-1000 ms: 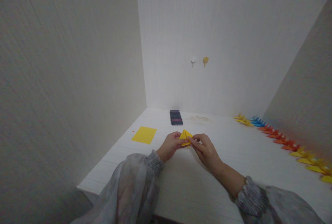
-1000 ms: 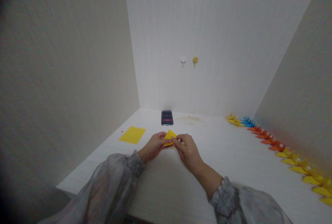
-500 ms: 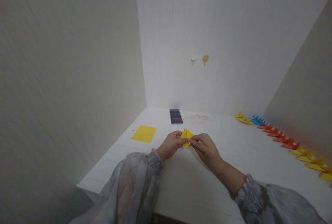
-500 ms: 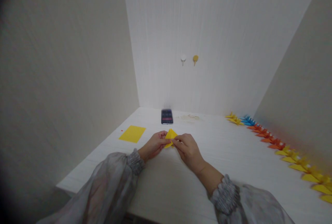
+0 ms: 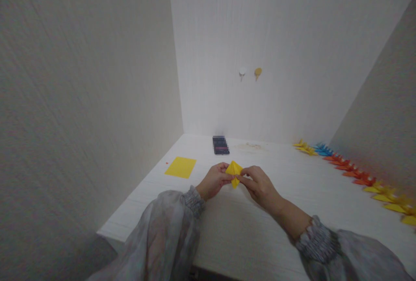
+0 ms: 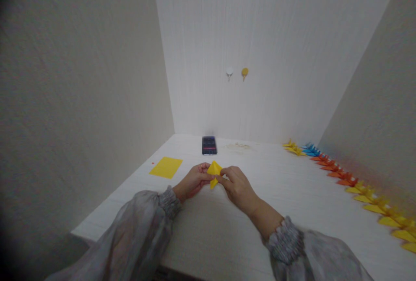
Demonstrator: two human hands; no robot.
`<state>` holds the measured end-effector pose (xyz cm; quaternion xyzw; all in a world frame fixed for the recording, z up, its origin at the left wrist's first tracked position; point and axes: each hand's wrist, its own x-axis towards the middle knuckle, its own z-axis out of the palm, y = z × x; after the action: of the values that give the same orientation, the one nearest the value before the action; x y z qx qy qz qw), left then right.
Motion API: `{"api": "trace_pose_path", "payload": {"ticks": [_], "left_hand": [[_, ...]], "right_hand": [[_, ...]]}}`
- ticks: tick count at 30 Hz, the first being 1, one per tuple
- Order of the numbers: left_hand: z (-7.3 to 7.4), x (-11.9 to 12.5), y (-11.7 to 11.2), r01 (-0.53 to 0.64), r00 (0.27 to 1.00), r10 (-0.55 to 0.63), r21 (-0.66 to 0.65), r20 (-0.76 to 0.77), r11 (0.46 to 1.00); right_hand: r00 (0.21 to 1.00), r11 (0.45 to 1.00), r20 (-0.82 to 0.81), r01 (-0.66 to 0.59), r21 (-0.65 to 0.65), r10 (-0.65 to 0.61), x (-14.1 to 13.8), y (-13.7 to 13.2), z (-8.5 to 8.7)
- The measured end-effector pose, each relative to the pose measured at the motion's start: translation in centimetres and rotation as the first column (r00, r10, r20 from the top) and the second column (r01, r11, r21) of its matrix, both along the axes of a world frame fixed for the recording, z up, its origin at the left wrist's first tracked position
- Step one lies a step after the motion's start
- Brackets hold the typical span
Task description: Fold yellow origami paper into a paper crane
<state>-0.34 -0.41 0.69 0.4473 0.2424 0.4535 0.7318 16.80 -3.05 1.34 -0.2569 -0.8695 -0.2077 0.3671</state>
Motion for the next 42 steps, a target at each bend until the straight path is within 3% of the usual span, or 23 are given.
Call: {"api": "trace_pose_path", "payload": {"ticks": [16, 22, 27, 42], "left_hand": [[-0.18, -0.09, -0.06, -0.014, 0.999, 0.014, 0.008, -0.04, 1.0], [-0.64, 0.03, 0.13, -0.044, 0.992, 0.043, -0.002, -0.122, 0.999], [-0.55, 0.18, 0.03, -0.062, 0.989, 0.061, 0.0, -0.134, 0.998], [-0.36, 0.28, -0.2, -0.023, 0.994, 0.019, -0.039, -0.106, 0.999]], "right_hand": [[0.998, 0.998, 0.07, 0.016, -0.063, -0.011, 0.3, 0.3, -0.22], [0.996, 0.995, 0.083, -0.018, -0.094, 0.026, 0.1, 0.19, -0.24], [0.998, 0.995, 0.024, -0.063, -0.081, 0.065, -0.12, -0.16, -0.02], [0.987, 0.996, 0.134, -0.084, -0.039, 0.088, 0.24, 0.01, -0.26]]}}
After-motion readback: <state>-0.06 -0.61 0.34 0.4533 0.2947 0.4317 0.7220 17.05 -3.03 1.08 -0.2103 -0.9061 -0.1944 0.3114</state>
